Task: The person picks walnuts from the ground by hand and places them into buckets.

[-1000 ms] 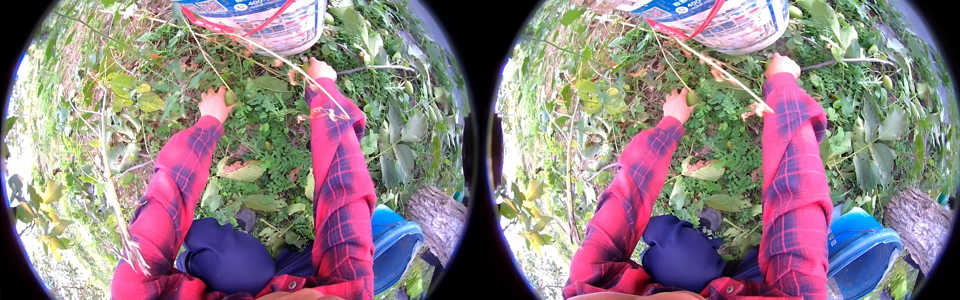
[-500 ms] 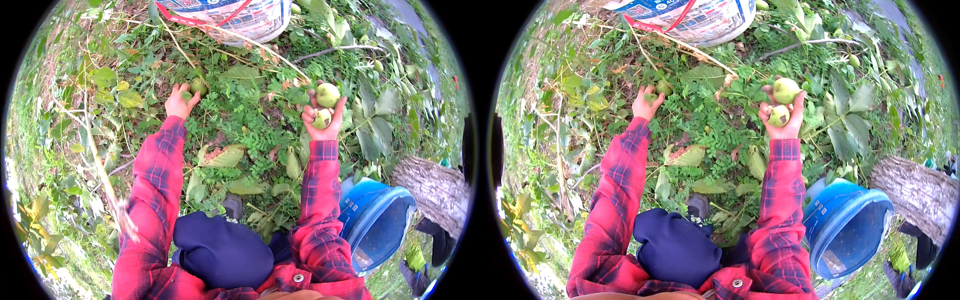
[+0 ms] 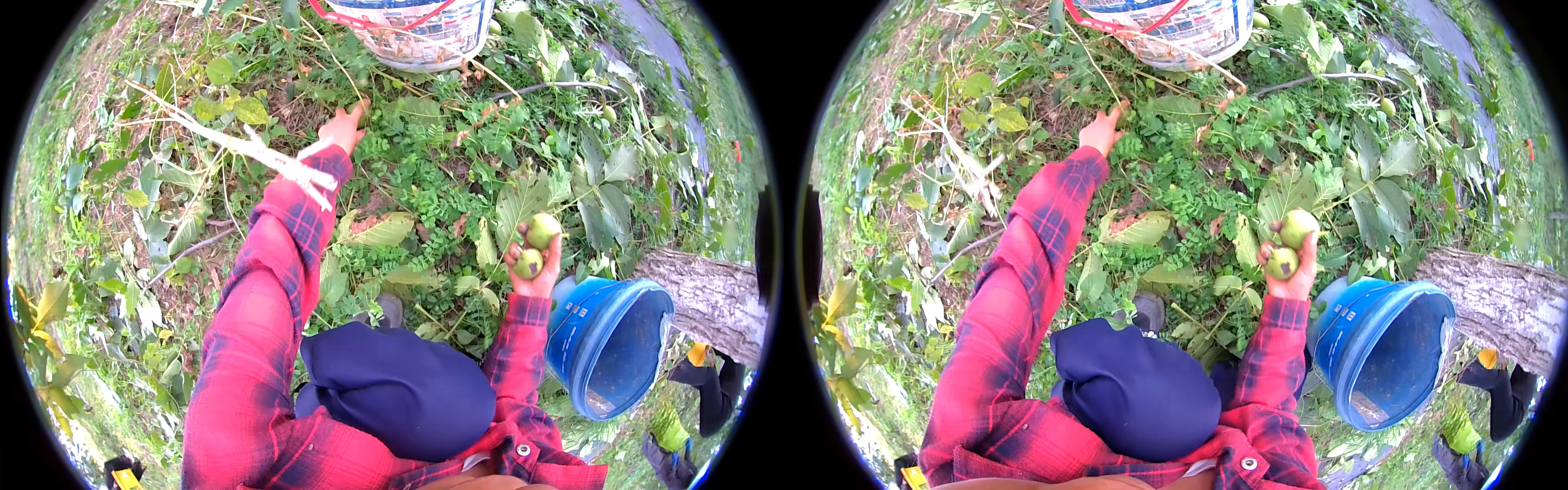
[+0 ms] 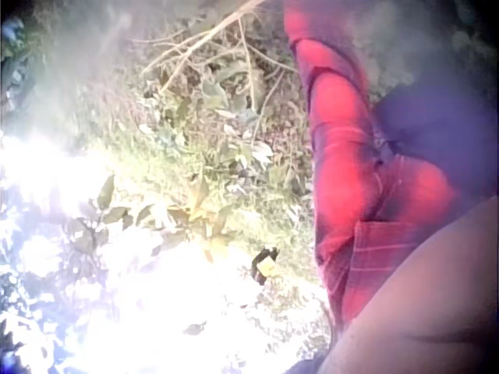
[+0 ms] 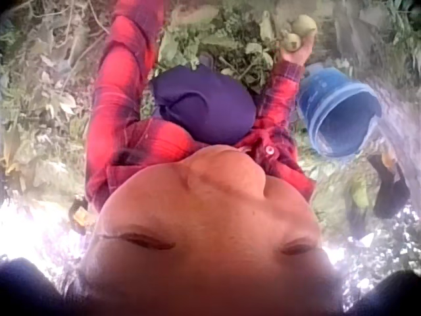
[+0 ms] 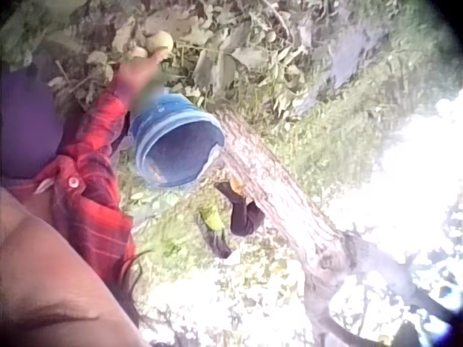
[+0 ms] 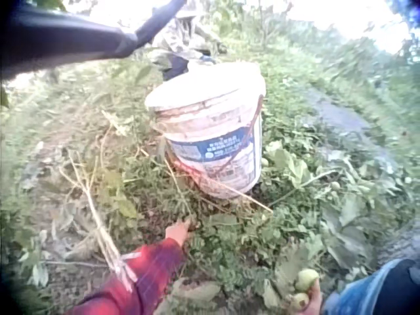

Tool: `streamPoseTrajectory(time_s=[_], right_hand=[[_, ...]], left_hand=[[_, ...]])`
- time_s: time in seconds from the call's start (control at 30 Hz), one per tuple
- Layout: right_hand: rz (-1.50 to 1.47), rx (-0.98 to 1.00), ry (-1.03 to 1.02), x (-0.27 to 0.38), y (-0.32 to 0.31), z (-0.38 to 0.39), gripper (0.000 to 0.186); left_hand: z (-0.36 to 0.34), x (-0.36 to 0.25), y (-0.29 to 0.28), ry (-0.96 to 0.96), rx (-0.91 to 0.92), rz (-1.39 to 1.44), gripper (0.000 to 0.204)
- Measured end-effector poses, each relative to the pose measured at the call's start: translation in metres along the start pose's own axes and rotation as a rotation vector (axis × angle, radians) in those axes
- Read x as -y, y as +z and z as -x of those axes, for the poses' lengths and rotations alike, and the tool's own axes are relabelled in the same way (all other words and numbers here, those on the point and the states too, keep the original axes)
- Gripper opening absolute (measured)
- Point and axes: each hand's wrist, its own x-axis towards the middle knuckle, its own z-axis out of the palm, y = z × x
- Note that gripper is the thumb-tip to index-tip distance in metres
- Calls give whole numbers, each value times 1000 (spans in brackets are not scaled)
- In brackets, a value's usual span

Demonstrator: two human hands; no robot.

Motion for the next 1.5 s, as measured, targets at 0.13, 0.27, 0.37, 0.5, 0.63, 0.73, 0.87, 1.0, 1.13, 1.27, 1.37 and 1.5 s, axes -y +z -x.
streamPoseTrajectory(time_s=[0.13,0.27,0.37,0.5,0.63,0.73,0.87,1.0,1.13,1.27,1.37,1.5], right_hand=[[-27,86,-63,22,8,53,51],[-76,255,-243,71,7,115,60],[-94,341,-239,95,6,143,61],[-135,148,-388,125,-6,175,56],[-116,-167,-480,156,-29,203,49],[94,-474,-477,169,-60,221,47],[143,-555,-684,167,-61,243,46],[-26,-264,-704,157,-69,251,42],[-441,-141,-665,151,-55,234,44],[-366,20,-518,122,-2,198,44],[369,92,-529,82,46,157,45],[1273,181,-536,46,82,125,54]], left_hand=[[-17,42,12,0,-9,378,56],[1,27,27,15,-406,622,61],[24,76,13,25,-364,973,39],[105,79,-4,-297,45,1942,46],[166,39,-55,158,555,2156,50],[181,-64,-108,113,880,2173,48],[184,-208,-128,129,1189,1748,46],[219,-345,-143,343,1174,1324,39],[222,-364,-130,602,1086,1267,59],[219,-301,-113,781,1154,1335,58],[229,-267,-118,526,1345,1604,59],[202,-228,-109,188,975,1748,35]])
